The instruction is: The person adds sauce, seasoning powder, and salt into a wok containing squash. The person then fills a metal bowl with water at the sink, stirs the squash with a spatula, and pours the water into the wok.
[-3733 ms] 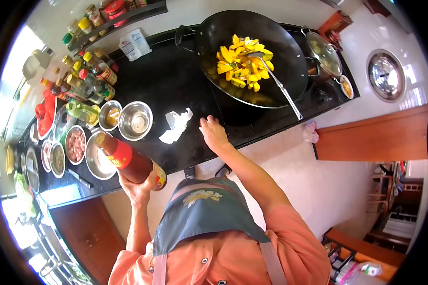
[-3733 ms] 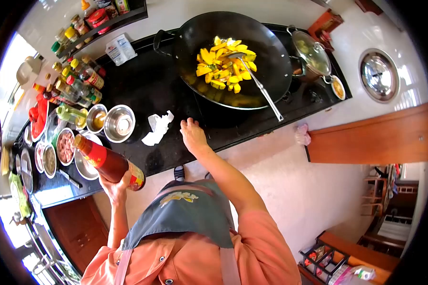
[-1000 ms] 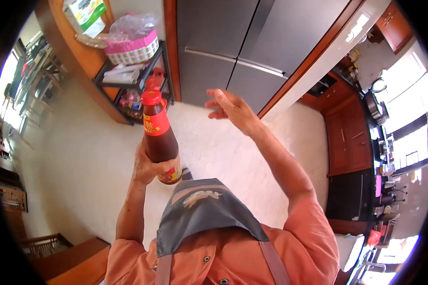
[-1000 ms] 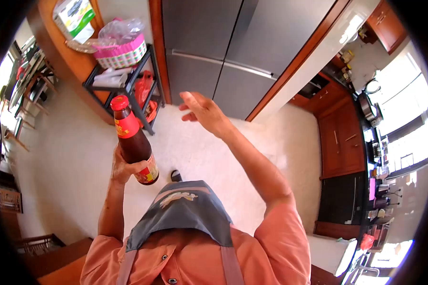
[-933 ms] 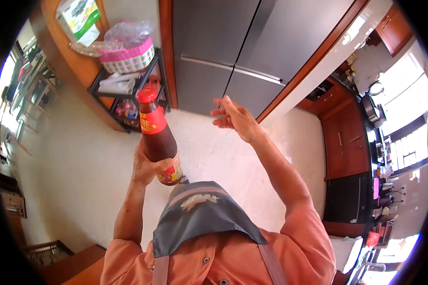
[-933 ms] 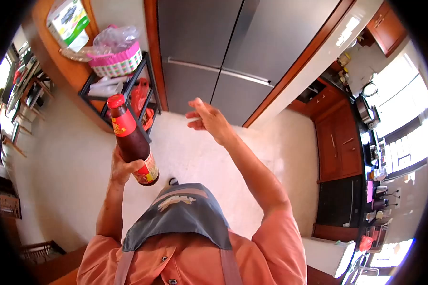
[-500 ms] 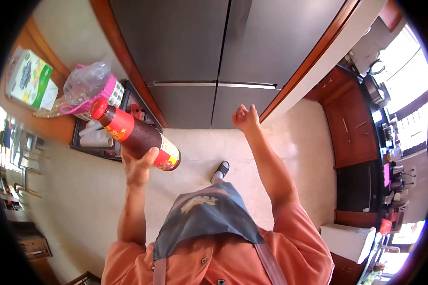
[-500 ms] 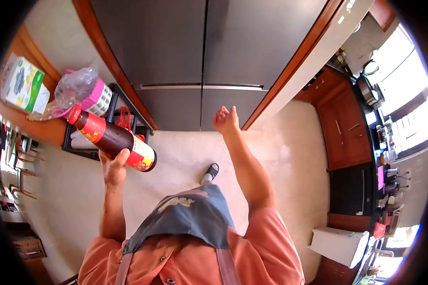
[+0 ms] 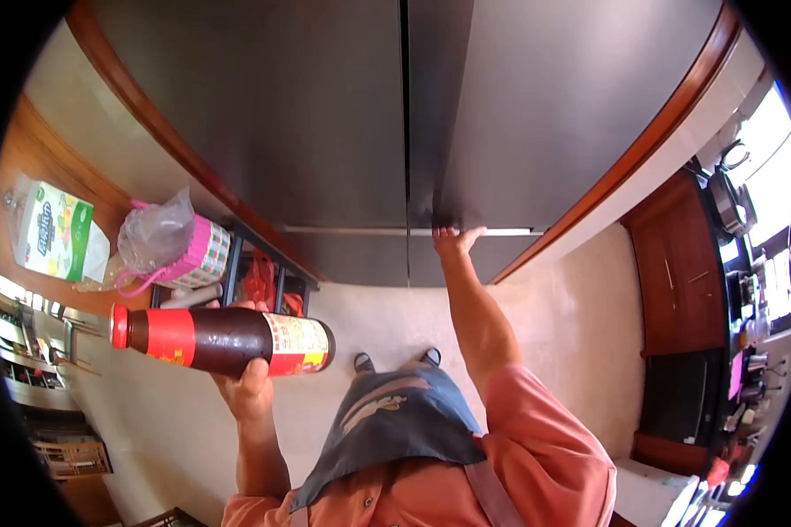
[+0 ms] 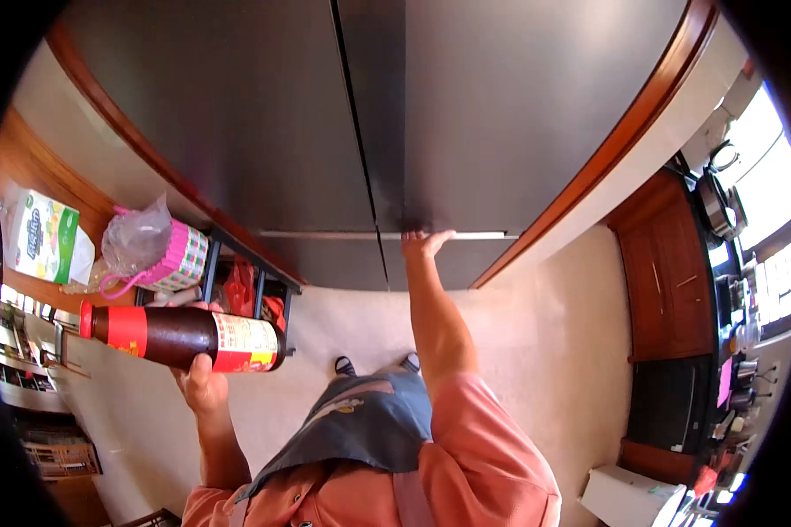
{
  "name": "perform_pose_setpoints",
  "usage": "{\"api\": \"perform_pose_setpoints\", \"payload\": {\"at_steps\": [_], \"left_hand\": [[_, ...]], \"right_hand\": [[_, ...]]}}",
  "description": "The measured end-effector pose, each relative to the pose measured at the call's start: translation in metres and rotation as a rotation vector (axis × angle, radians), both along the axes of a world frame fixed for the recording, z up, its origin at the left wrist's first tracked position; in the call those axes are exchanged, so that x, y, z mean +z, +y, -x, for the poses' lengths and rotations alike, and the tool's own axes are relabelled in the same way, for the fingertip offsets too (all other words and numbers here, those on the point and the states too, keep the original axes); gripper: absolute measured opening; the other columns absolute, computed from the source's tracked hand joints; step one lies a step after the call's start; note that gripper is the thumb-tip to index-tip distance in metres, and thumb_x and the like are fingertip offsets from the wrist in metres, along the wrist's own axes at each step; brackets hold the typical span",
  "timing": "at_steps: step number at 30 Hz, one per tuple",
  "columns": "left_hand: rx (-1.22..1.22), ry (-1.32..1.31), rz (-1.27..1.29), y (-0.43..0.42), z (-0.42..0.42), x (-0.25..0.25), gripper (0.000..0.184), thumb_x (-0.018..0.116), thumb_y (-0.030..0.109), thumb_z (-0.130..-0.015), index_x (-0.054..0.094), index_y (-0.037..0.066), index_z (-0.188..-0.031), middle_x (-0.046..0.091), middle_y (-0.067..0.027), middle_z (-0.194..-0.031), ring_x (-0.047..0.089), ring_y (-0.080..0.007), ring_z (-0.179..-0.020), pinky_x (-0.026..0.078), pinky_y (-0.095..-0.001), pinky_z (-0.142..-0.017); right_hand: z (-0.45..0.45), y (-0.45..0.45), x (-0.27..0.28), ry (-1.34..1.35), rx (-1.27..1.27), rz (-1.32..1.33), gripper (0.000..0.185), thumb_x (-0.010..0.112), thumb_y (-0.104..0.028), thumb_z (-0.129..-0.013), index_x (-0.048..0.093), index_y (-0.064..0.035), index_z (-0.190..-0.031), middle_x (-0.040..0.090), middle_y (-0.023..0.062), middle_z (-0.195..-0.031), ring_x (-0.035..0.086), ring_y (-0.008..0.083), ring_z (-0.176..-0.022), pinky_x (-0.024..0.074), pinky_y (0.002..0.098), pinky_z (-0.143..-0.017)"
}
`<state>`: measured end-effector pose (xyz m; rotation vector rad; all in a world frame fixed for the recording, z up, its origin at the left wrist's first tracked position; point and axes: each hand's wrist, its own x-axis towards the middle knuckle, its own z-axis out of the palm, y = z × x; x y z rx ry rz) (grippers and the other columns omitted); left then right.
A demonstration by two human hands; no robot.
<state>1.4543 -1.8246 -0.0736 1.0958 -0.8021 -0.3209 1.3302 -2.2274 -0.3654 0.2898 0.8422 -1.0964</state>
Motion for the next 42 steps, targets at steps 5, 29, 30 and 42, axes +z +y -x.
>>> {"api": "perform_pose_setpoints", "payload": {"at_steps": [5,29,30,42], "left_hand": [[-0.068,-0.044,0.055,-0.031,-0.018,0.020,0.079,0.074,0.033,-0.081,0.036,0.004,-0.143,0.055,-0.0170,-0.129,0.057,-0.0328,-0.119,0.044,-0.0474,-0.108],[-0.889,0.304,0.506,-0.237,-0.016,0.124,0.072,0.065,0.039,-0.091,0.041,-0.002,-0.146,0.054,-0.0201,-0.140,0.053,-0.0347,-0.130,0.038,-0.0497,-0.114],[-0.831,0.329,0.462,-0.246,-0.002,0.124,0.064,0.064,0.032,-0.092,0.044,-0.002,-0.143,0.056,-0.0173,-0.138,0.056,-0.0307,-0.126,0.040,-0.0471,-0.112],[-1.048,0.002,0.286,-0.272,0.128,0.133,0.056,0.086,0.011,-0.073,0.055,0.005,-0.119,0.067,-0.0063,-0.105,0.067,-0.0155,-0.091,0.056,-0.0329,-0.085]], "right_hand": [[-0.018,-0.004,-0.012,-0.066,-0.088,0.123,0.124,0.039,-0.097,-0.072,0.005,-0.0182,-0.162,0.008,0.0061,-0.169,0.009,0.0274,-0.155,0.0104,0.0447,-0.124],[0.194,0.224,0.218,1.260,-0.558,0.674,0.096,0.021,-0.077,-0.096,0.029,-0.0034,-0.156,0.035,0.0076,-0.158,0.028,0.0240,-0.145,0.0155,0.0360,-0.121],[0.192,0.222,0.238,1.295,-0.633,0.774,0.093,0.015,-0.077,-0.096,0.026,-0.0074,-0.157,0.036,0.0089,-0.157,0.031,0.0255,-0.143,0.0182,0.0382,-0.119],[0.236,0.209,0.238,1.194,-0.810,0.749,0.097,0.018,-0.081,-0.094,0.032,-0.0065,-0.154,0.044,0.0096,-0.151,0.036,0.0255,-0.140,0.0194,0.0381,-0.120]]}}
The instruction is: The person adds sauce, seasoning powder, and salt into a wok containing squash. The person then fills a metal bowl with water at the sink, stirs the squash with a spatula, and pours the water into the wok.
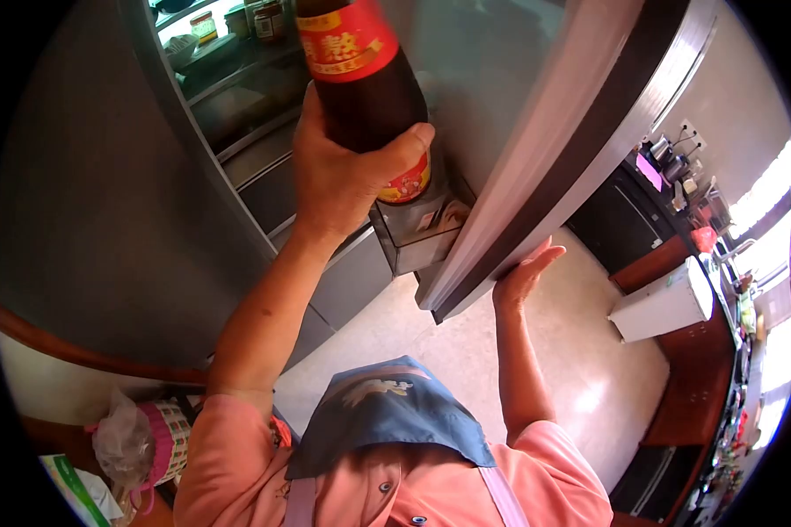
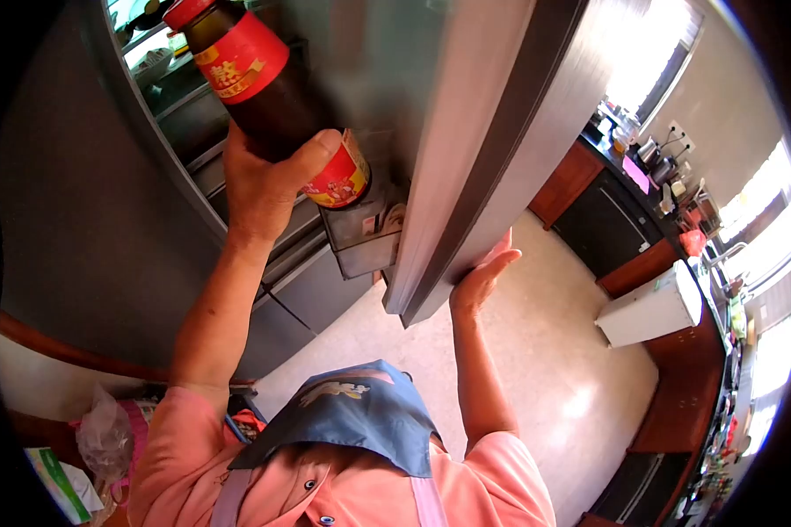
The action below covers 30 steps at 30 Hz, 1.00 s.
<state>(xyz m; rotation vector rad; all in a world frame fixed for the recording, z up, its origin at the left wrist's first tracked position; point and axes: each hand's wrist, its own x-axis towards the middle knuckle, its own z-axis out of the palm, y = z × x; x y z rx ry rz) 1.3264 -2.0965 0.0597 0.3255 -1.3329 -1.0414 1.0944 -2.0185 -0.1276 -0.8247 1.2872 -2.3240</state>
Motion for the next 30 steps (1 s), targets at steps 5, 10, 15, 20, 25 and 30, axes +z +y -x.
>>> {"api": "perform_pose_setpoints", "payload": {"at_steps": [5,10,15,20,25,30], "left_hand": [[0.146,-0.224,-0.023,-0.007,0.017,0.000,0.055,0.087,0.013,-0.071,0.057,0.004,-0.116,0.069,-0.0082,-0.104,0.068,-0.0166,-0.090,0.056,-0.0329,-0.084],[0.268,-0.371,-0.064,-0.011,0.023,-0.022,0.052,0.088,0.020,-0.068,0.063,0.003,-0.110,0.067,-0.0126,-0.106,0.067,-0.0211,-0.092,0.055,-0.0369,-0.085],[0.547,-0.631,0.218,-0.018,0.026,-0.042,0.052,0.087,0.025,-0.067,0.067,0.004,-0.110,0.063,-0.0166,-0.108,0.060,-0.0300,-0.108,0.046,-0.0435,-0.100],[0.314,-0.427,0.092,-0.015,0.017,-0.042,0.092,0.090,0.033,-0.067,0.048,0.004,-0.143,0.049,-0.0180,-0.142,0.040,-0.0307,-0.137,0.033,-0.0435,-0.112],[0.487,-0.093,0.445,0.060,-0.054,-0.054,0.107,0.089,0.049,-0.070,0.035,0.002,-0.150,0.045,-0.0226,-0.144,0.048,-0.0391,-0.130,0.046,-0.0512,-0.100],[-0.132,-0.304,0.671,0.052,-0.049,-0.094,0.085,0.071,0.052,-0.089,0.034,0.005,-0.151,0.056,-0.0199,-0.121,0.057,-0.0259,-0.092,0.053,-0.0372,-0.074]], "right_hand": [[0.005,0.000,0.003,-0.081,0.063,-0.017,0.096,0.020,-0.081,-0.094,0.034,-0.0044,-0.152,0.043,0.0109,-0.150,0.036,0.0260,-0.139,0.0193,0.0391,-0.120],[0.007,0.003,0.006,-0.184,0.147,-0.042,0.093,0.023,-0.076,-0.097,0.031,-0.0025,-0.154,0.039,0.0097,-0.154,0.034,0.0248,-0.141,0.0185,0.0375,-0.121],[0.006,0.008,0.010,-0.258,0.264,-0.038,0.090,0.027,-0.071,-0.101,0.023,-0.0003,-0.157,0.031,0.0083,-0.160,0.028,0.0231,-0.145,0.0158,0.0350,-0.122],[-0.009,0.013,0.018,-0.249,0.229,-0.186,0.079,0.026,-0.065,-0.104,0.034,-0.0037,-0.153,0.050,0.0076,-0.126,0.045,0.0182,-0.117,0.0332,0.0301,-0.101],[-0.060,0.013,-0.001,-0.332,0.406,-0.142,0.060,0.031,-0.053,-0.107,0.051,-0.0065,-0.139,0.046,-0.0028,-0.077,0.043,0.0091,-0.074,0.0344,0.0243,-0.066],[-0.124,-0.050,-0.047,-0.431,0.766,-0.019,0.047,0.043,-0.044,-0.107,0.054,-0.0068,-0.135,0.059,0.0034,-0.091,0.056,0.0141,-0.092,0.0451,0.0275,-0.083]]}}
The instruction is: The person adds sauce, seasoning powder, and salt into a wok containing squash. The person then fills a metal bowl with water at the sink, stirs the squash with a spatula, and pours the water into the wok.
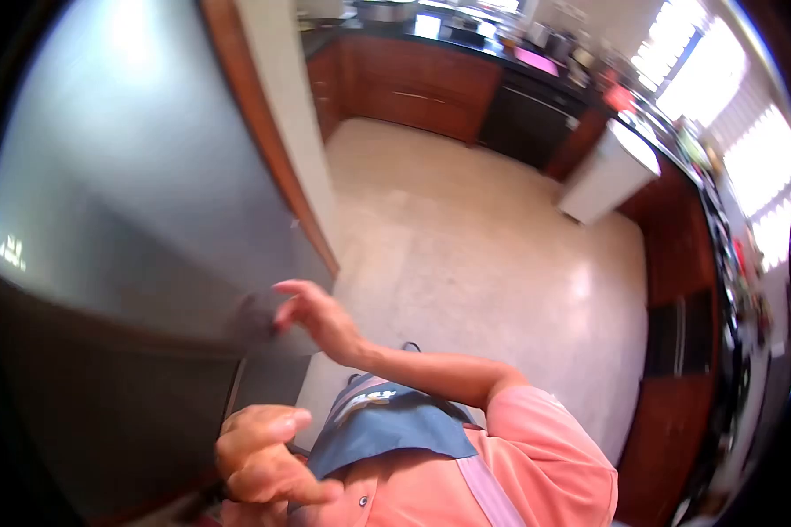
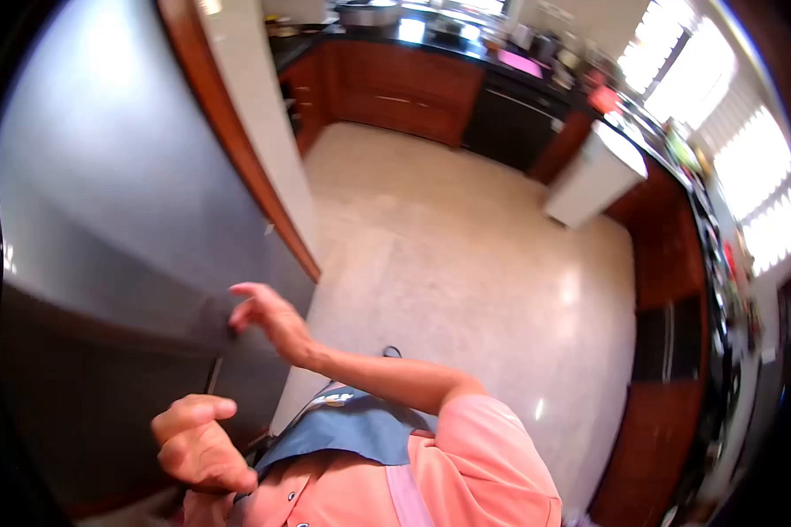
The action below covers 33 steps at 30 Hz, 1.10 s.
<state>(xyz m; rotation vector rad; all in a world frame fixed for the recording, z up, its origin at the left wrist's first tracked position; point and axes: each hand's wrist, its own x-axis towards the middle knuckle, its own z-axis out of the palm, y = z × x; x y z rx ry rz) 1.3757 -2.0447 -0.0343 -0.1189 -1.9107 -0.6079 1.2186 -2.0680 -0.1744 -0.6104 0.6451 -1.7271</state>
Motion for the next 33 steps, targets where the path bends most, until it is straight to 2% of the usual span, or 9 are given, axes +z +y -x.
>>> {"api": "perform_pose_setpoints", "payload": {"at_steps": [2,6,9,13,16,18,21,30,33], "left_hand": [[0.073,-0.186,-0.053,-0.017,0.011,-0.025,0.067,0.068,0.040,-0.093,0.042,0.003,-0.143,0.059,-0.0183,-0.114,0.059,-0.0235,-0.086,0.053,-0.0329,-0.070],[-0.018,-0.487,-0.914,-0.023,0.061,-0.118,0.045,0.064,-0.001,-0.093,0.052,-0.002,-0.137,0.061,-0.0070,-0.112,0.061,-0.0104,-0.091,0.051,-0.0249,-0.082],[0.043,-0.786,-1.099,-0.033,0.061,-0.262,0.046,0.068,0.006,-0.090,0.056,-0.003,-0.133,0.067,-0.0080,-0.099,0.064,-0.0130,-0.086,0.053,-0.0280,-0.077],[0.142,-1.114,-1.010,-0.005,0.022,-0.365,0.055,0.072,0.010,-0.084,0.054,-0.005,-0.134,0.067,-0.0075,-0.083,0.061,-0.0121,-0.068,0.050,-0.0273,-0.060],[0.097,-1.235,-1.111,0.025,0.041,-0.364,0.070,0.073,0.011,-0.085,0.040,-0.003,-0.145,0.063,-0.0074,-0.082,0.058,-0.0114,-0.059,0.050,-0.0263,-0.049],[0.104,-1.254,-1.105,0.044,0.076,-0.362,0.071,0.073,0.011,-0.085,0.039,-0.002,-0.146,0.064,-0.0082,-0.084,0.058,-0.0118,-0.061,0.050,-0.0267,-0.049],[0.089,-1.342,-1.097,0.103,0.154,-0.343,0.073,0.071,0.011,-0.087,0.035,-0.001,-0.149,0.064,-0.0119,-0.093,0.061,-0.0150,-0.067,0.051,-0.0268,-0.051],[-0.429,-1.459,-0.959,0.320,0.380,-0.303,0.074,0.070,0.019,-0.089,0.033,0.001,-0.151,0.062,-0.0140,-0.110,0.065,-0.0187,-0.087,0.055,-0.0300,-0.069],[-0.471,-1.462,-0.896,0.357,0.439,-0.308,0.074,0.070,0.020,-0.089,0.034,0.002,-0.151,0.061,-0.0133,-0.111,0.064,-0.0179,-0.087,0.055,-0.0300,-0.069]], "right_hand": [[0.000,0.001,-0.023,0.141,0.169,-0.200,0.048,0.052,-0.044,-0.104,0.055,-0.0046,-0.132,0.064,0.0076,-0.104,0.060,0.0193,-0.103,0.0488,0.0330,-0.093],[0.037,0.076,-0.090,0.877,0.066,-0.529,0.042,0.059,-0.038,-0.099,0.066,-0.0019,-0.119,0.072,0.0125,-0.106,0.066,0.0196,-0.097,0.0527,0.0353,-0.085],[0.077,0.175,-0.182,0.784,-0.147,-0.798,0.042,0.060,-0.038,-0.098,0.067,-0.0025,-0.119,0.073,0.0133,-0.104,0.068,0.0211,-0.095,0.0538,0.0363,-0.082],[0.102,0.344,-0.304,0.669,-0.513,-1.258,0.036,0.061,-0.035,-0.093,0.072,-0.0055,-0.111,0.071,0.0079,-0.082,0.066,0.0185,-0.076,0.0529,0.0343,-0.070],[0.100,0.458,-0.324,0.475,-0.614,-1.576,0.037,0.060,-0.037,-0.086,0.074,-0.0067,-0.103,0.074,0.0182,-0.100,0.071,0.0325,-0.096,0.0546,0.0413,-0.084],[0.098,0.515,-0.367,0.160,-0.703,-1.681,0.037,0.065,-0.033,-0.083,0.073,-0.0084,-0.108,0.074,0.0157,-0.102,0.071,0.0312,-0.094,0.0550,0.0412,-0.085],[0.085,0.579,-0.354,0.218,-0.844,-1.763,0.047,0.071,-0.029,-0.078,0.068,-0.0110,-0.121,0.074,0.0133,-0.104,0.071,0.0288,-0.095,0.0553,0.0400,-0.087],[0.177,0.697,-0.280,0.289,-1.185,-1.561,0.071,0.078,-0.028,-0.077,0.053,-0.0049,-0.140,0.072,0.0119,-0.096,0.069,0.0197,-0.079,0.0567,0.0328,-0.076],[0.241,0.740,-0.264,0.130,-1.350,-1.492,0.070,0.078,-0.040,-0.076,0.057,-0.0081,-0.135,0.073,0.0117,-0.095,0.070,0.0264,-0.090,0.0554,0.0385,-0.083]]}}
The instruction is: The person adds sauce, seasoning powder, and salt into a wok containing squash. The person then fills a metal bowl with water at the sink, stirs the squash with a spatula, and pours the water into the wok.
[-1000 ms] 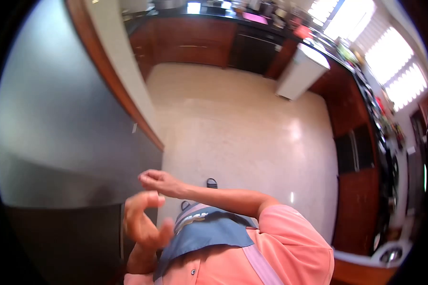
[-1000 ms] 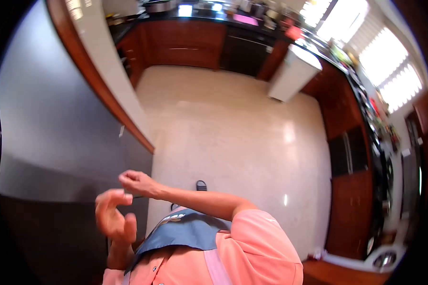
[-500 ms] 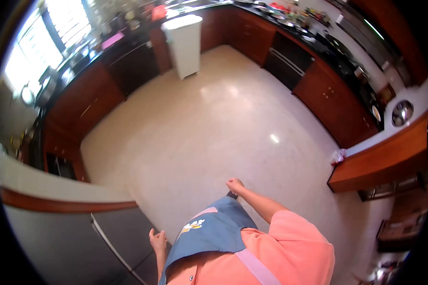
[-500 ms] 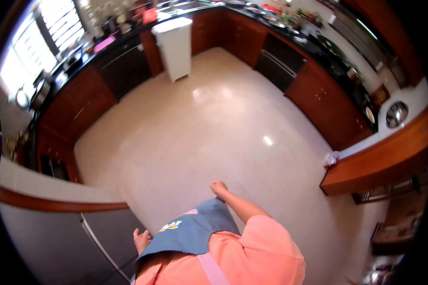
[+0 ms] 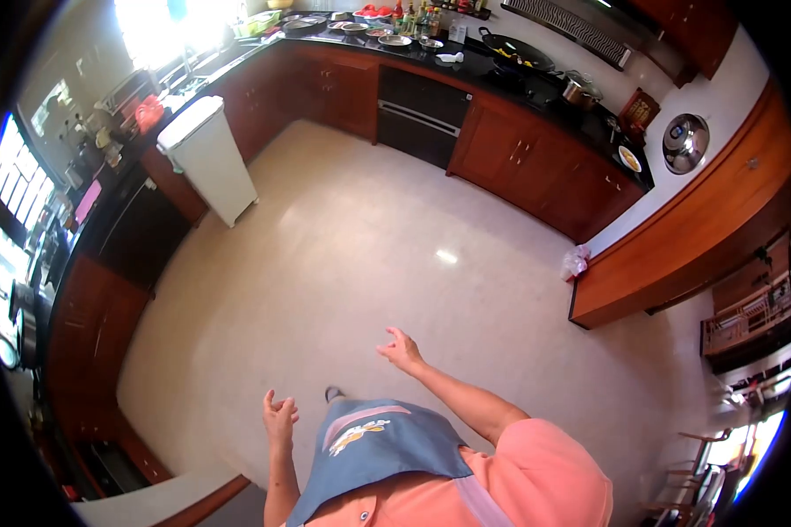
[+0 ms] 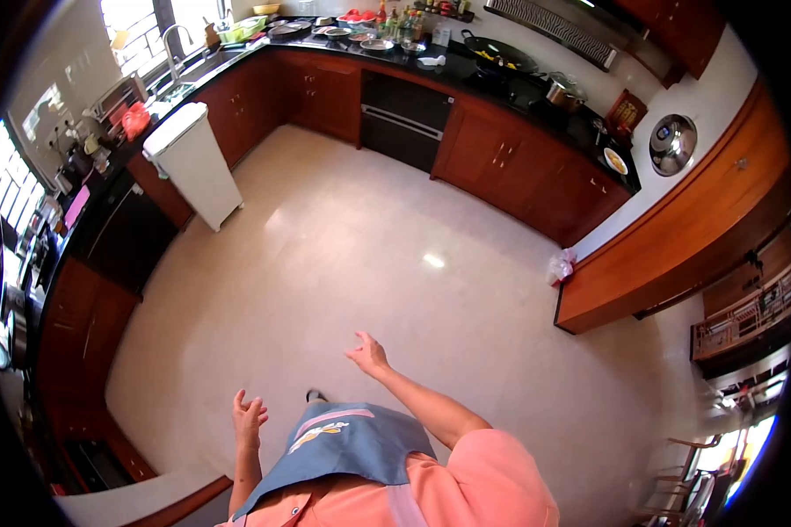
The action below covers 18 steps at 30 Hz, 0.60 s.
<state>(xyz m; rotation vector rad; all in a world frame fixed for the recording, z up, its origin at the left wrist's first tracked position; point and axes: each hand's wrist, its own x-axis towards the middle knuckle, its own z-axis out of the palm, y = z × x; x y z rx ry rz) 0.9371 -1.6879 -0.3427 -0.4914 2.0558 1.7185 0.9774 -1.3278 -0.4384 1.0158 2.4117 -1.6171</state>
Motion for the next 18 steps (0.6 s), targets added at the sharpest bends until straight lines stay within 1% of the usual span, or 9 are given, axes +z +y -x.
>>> {"api": "perform_pose_setpoints", "payload": {"at_steps": [3,6,8,10,12,14,15,16,18], "left_hand": [[0.027,0.020,0.033,0.017,0.071,-0.013,0.074,0.070,0.021,-0.089,0.034,0.002,-0.151,0.061,-0.0124,-0.110,0.064,-0.0174,-0.087,0.055,-0.0299,-0.069],[0.065,0.033,0.064,0.037,0.154,-0.011,0.074,0.070,0.021,-0.089,0.034,0.002,-0.151,0.061,-0.0117,-0.107,0.063,-0.0169,-0.086,0.055,-0.0300,-0.069],[0.049,0.050,0.078,0.058,0.217,-0.004,0.072,0.070,0.021,-0.090,0.035,0.001,-0.150,0.062,-0.0118,-0.105,0.063,-0.0164,-0.086,0.055,-0.0291,-0.069],[0.013,0.054,0.082,0.090,0.283,0.005,0.072,0.069,0.021,-0.090,0.036,0.000,-0.149,0.062,-0.0124,-0.106,0.063,-0.0163,-0.086,0.054,-0.0285,-0.070],[-0.050,0.094,0.038,0.133,0.343,0.016,0.069,0.069,0.022,-0.091,0.037,0.001,-0.149,0.062,-0.0135,-0.110,0.064,-0.0170,-0.086,0.055,-0.0294,-0.069],[-0.133,0.112,0.009,0.184,0.393,0.027,0.068,0.069,0.021,-0.091,0.038,0.002,-0.149,0.063,-0.0143,-0.111,0.064,-0.0175,-0.087,0.056,-0.0297,-0.069],[-0.189,0.115,0.003,0.212,0.414,0.033,0.068,0.069,0.021,-0.092,0.038,0.002,-0.149,0.063,-0.0146,-0.111,0.065,-0.0177,-0.088,0.056,-0.0294,-0.069],[-0.257,0.107,-0.058,0.239,0.434,0.034,0.067,0.069,0.021,-0.092,0.039,0.002,-0.149,0.063,-0.0151,-0.112,0.065,-0.0180,-0.089,0.056,-0.0298,-0.071],[-0.402,0.084,-0.137,0.295,0.466,0.045,0.066,0.069,0.021,-0.092,0.040,0.002,-0.148,0.064,-0.0159,-0.114,0.066,-0.0188,-0.092,0.056,-0.0306,-0.074]], "right_hand": [[0.071,0.052,0.006,-0.004,-0.093,-0.080,0.070,0.075,-0.047,-0.080,0.057,-0.0079,-0.135,0.073,0.0125,-0.095,0.070,0.0255,-0.088,0.0555,0.0376,-0.081],[0.134,0.122,-0.048,-0.033,-0.123,0.078,0.068,0.074,-0.049,-0.082,0.058,-0.0075,-0.134,0.072,0.0135,-0.095,0.070,0.0260,-0.089,0.0551,0.0373,-0.081],[0.159,0.157,-0.019,-0.110,-0.157,0.129,0.064,0.071,-0.051,-0.083,0.063,-0.0069,-0.128,0.073,0.0138,-0.100,0.070,0.0279,-0.090,0.0555,0.0397,-0.082],[0.168,0.210,-0.085,-0.137,-0.069,-0.324,0.057,0.066,-0.052,-0.084,0.068,-0.0071,-0.119,0.074,0.0136,-0.103,0.071,0.0291,-0.086,0.0564,0.0409,-0.081],[0.166,0.235,-0.087,-0.418,-0.076,-0.404,0.050,0.062,-0.051,-0.085,0.073,-0.0101,-0.112,0.074,0.0132,-0.102,0.072,0.0290,-0.083,0.0570,0.0412,-0.081],[0.154,0.256,-0.097,-0.585,-0.141,-0.156,0.041,0.061,-0.048,-0.086,0.075,-0.0129,-0.101,0.075,0.0117,-0.089,0.072,0.0266,-0.074,0.0577,0.0396,-0.076],[0.150,0.260,-0.090,-0.610,-0.169,-0.097,0.038,0.064,-0.043,-0.087,0.074,-0.0110,-0.106,0.074,0.0103,-0.084,0.070,0.0226,-0.069,0.0577,0.0372,-0.066],[0.148,0.261,-0.085,-0.632,-0.201,-0.033,0.037,0.068,-0.038,-0.087,0.072,-0.0091,-0.111,0.072,0.0088,-0.079,0.069,0.0187,-0.063,0.0576,0.0347,-0.056],[0.139,0.258,-0.097,-0.628,-0.321,0.041,0.030,0.066,-0.032,-0.090,0.071,-0.0094,-0.110,0.071,0.0068,-0.080,0.068,0.0190,-0.064,0.0569,0.0342,-0.054]]}}
